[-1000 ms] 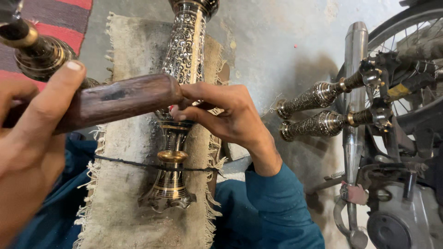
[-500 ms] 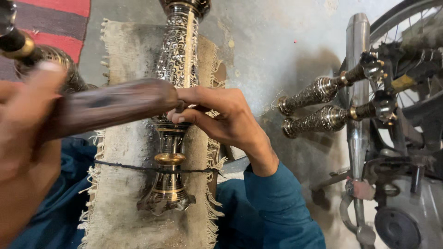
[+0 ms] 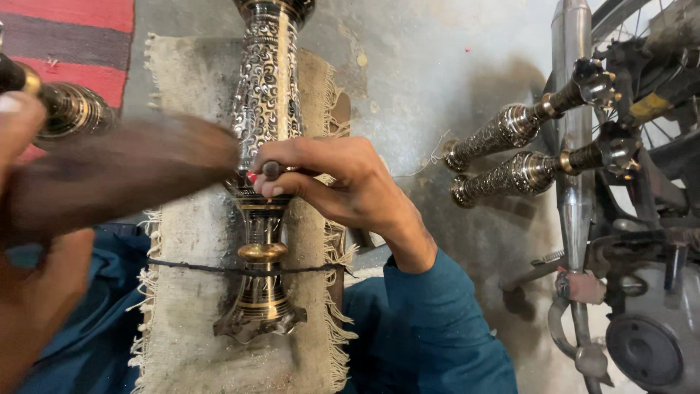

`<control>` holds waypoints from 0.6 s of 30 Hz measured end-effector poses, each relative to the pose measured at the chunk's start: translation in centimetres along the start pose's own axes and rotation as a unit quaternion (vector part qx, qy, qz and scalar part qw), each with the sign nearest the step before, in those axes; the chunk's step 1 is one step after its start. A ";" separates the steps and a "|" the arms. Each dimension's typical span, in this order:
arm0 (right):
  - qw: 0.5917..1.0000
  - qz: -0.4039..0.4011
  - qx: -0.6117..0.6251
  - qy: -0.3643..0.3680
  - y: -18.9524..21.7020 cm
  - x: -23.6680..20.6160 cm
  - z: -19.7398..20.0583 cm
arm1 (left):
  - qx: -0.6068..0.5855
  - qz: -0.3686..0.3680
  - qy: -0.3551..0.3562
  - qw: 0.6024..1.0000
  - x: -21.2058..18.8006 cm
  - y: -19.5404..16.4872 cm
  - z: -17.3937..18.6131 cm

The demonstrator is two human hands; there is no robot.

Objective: The person uses a small hammer and a chisel to engrave a decorative pattern onto a metal vase. They repeatedly tap the chisel against the surface to create intricate designs.

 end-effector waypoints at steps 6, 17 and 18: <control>1.000 0.023 0.015 -0.002 -1.7 -0.4 0.1 | 0.081 -0.022 0.035 0.996 0.4 -0.5 0.0; 0.999 0.041 -0.007 -0.022 -2.0 -1.0 0.5 | 0.057 -0.021 0.025 0.998 1.4 -1.0 -0.6; 0.998 0.061 -0.015 -0.032 -2.0 -1.0 0.5 | 0.057 -0.021 0.026 0.998 1.4 -1.1 -0.5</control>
Point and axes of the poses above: each hand's wrist, its own x-axis towards the middle knuckle, its own z-axis out of the back of the hand, y = z × x, the point moved 1 cm from there along x, towards the middle knuckle, and after that the axes turned 5 degrees about -z, right-handed, at the moved point
